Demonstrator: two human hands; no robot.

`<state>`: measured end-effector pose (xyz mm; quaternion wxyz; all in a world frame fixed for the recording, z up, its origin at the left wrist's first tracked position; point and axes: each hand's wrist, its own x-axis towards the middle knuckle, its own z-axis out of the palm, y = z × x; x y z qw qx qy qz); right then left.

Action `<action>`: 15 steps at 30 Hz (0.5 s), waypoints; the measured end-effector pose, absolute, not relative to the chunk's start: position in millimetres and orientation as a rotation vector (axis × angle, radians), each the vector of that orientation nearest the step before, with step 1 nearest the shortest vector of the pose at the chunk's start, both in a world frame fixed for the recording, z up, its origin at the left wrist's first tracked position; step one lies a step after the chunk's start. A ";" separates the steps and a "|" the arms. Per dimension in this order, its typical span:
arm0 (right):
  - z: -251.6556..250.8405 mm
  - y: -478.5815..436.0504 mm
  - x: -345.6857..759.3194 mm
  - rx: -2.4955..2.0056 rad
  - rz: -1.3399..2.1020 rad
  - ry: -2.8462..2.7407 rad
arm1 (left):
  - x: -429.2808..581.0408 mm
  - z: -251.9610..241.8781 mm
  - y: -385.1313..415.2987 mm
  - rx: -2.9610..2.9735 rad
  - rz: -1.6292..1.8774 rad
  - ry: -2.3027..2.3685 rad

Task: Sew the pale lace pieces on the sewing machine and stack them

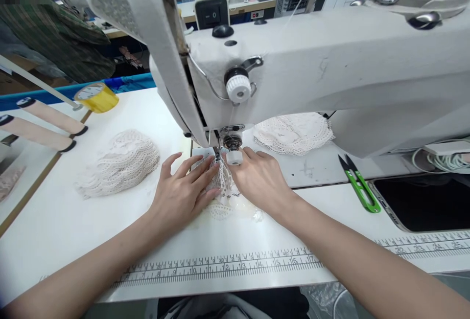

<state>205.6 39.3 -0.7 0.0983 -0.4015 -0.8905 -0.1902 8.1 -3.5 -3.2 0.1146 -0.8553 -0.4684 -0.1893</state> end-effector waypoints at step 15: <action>40.3 31.7 225.1 -1.029 0.686 -2.745 | -1.8 35.0 -22.8 -2.885 -0.218 -1.242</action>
